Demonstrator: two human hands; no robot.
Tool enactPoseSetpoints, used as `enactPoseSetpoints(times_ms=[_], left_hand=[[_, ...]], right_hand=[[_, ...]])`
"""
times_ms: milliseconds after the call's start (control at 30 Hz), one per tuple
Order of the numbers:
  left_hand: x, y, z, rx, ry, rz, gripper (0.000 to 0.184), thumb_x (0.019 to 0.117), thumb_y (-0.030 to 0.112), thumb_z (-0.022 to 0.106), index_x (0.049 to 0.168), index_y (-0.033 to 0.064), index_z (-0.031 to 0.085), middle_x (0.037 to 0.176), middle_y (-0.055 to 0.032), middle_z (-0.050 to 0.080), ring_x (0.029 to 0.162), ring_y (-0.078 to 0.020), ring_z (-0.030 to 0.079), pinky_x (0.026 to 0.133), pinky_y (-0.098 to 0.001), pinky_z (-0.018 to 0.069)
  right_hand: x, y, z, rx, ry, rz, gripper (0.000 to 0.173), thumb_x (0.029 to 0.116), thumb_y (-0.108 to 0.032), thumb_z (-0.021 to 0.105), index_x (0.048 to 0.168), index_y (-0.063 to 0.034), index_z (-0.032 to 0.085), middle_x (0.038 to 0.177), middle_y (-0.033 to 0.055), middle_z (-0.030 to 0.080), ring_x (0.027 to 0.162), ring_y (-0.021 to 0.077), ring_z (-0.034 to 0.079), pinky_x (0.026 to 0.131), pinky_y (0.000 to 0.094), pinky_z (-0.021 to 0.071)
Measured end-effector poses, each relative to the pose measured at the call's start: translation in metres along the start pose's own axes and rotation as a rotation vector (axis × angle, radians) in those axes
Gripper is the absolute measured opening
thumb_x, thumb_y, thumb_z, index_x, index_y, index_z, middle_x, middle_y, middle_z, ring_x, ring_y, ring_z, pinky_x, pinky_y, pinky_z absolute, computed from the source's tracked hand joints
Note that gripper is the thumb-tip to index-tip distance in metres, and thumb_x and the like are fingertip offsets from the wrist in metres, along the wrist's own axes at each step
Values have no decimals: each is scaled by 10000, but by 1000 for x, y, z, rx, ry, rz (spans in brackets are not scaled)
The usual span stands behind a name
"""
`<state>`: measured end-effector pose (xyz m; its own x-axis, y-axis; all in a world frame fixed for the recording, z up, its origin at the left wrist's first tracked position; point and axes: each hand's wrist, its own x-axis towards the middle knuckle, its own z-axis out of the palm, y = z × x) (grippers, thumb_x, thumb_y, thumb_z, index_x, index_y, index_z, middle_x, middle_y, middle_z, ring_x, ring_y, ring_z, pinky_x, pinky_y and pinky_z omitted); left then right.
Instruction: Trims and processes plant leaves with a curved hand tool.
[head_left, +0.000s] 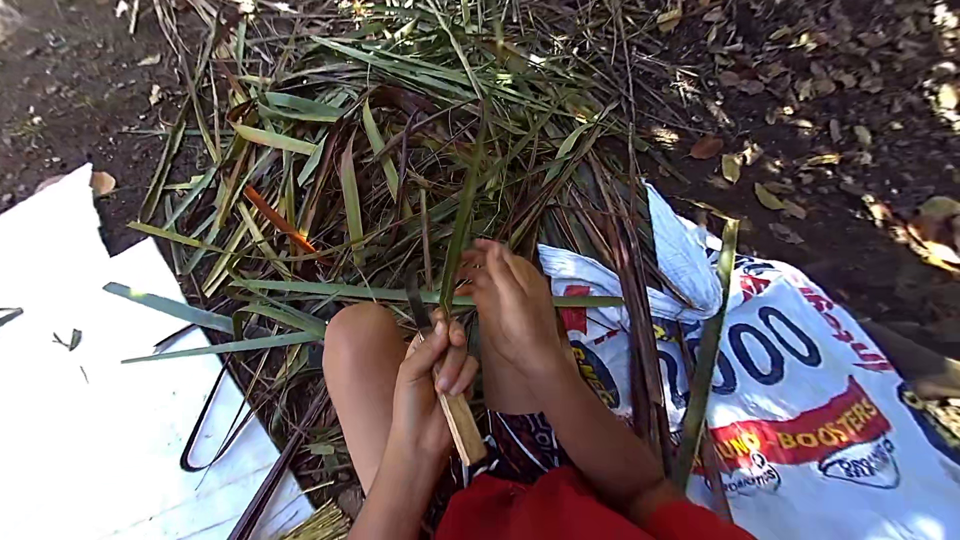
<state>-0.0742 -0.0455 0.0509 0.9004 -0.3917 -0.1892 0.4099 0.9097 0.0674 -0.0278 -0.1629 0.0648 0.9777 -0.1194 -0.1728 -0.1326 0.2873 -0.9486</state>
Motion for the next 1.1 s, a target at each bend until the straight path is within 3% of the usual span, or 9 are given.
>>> enactPoseSetpoints(times_ms=[67, 133, 267, 333, 433, 500, 633, 800, 1100], left_hand=[[0, -2, -2, -10, -84, -77, 31, 950, 44, 645, 975, 40, 663, 783, -45, 688, 536, -64, 628, 508, -171, 529], [0, 1, -1, 54, -155, -93, 62, 932, 55, 682, 993, 49, 673, 795, -49, 701, 552, -68, 637, 512, -175, 524], [-8, 10, 3, 41, -245, -117, 75, 944, 51, 659, 1016, 34, 671, 785, -43, 686, 581, -84, 645, 539, -194, 530], [-16, 15, 10, 299, -148, 7, 49, 965, 106, 660, 1001, 76, 648, 775, -27, 677, 521, -44, 596, 481, -165, 490], [-25, 27, 5, 1195, -60, 377, 309, 1022, 492, 544, 1035, 184, 529, 836, 92, 623, 509, 71, 450, 436, -104, 389], [-32, 36, 3, 1550, -95, 439, 470, 1009, 662, 359, 950, 223, 514, 724, 133, 485, 536, 70, 419, 465, -121, 372], [-36, 39, 14, 2074, -351, 526, 634, 1072, 583, 192, 850, 81, 511, 614, -8, 417, 521, -29, 441, 490, -169, 367], [-25, 34, 28, 2274, -524, 590, 617, 1098, 524, 181, 814, 78, 498, 586, -27, 405, 492, -92, 444, 464, -220, 357], [-19, 29, 35, 2306, -557, 625, 618, 1103, 512, 185, 815, 71, 509, 583, -32, 413, 487, -105, 450, 454, -233, 350]], right_hand=[[23, -10, 9, 325, -36, 380, 466, 1112, -452, 301, 1378, -109, 469, 1026, 21, 632, 818, 72, 652, 729, 228, 555], [37, -14, 20, 635, -31, 596, 366, 1070, -492, 427, 1075, -151, 559, 767, -21, 605, 593, 39, 611, 541, 168, 522], [29, -12, 33, 884, -230, 581, 393, 1083, -474, 404, 943, -152, 580, 692, -52, 577, 570, 6, 606, 560, 133, 533], [26, -19, 39, 848, -177, 565, 399, 1090, -462, 395, 879, -164, 556, 689, -62, 566, 565, -7, 592, 550, 122, 521], [29, -35, 47, 877, 49, 520, 250, 1115, -337, 380, 1002, -137, 480, 704, -36, 536, 502, 3, 546, 472, 122, 492], [30, -43, 45, 944, 81, 474, 212, 1123, -315, 344, 1051, -140, 439, 684, -31, 515, 451, 7, 494, 420, 125, 446], [18, -37, 33, 1014, -200, 442, 399, 1108, -464, 303, 918, -173, 497, 631, -69, 465, 435, -12, 438, 423, 99, 389], [9, -29, 26, 1159, -390, 526, 378, 1095, -479, 346, 937, -163, 482, 649, -72, 431, 437, -25, 411, 423, 86, 373], [6, -37, 25, 1295, -495, 550, 351, 1093, -442, 374, 971, -145, 517, 627, -77, 435, 432, -41, 421, 425, 70, 369]])
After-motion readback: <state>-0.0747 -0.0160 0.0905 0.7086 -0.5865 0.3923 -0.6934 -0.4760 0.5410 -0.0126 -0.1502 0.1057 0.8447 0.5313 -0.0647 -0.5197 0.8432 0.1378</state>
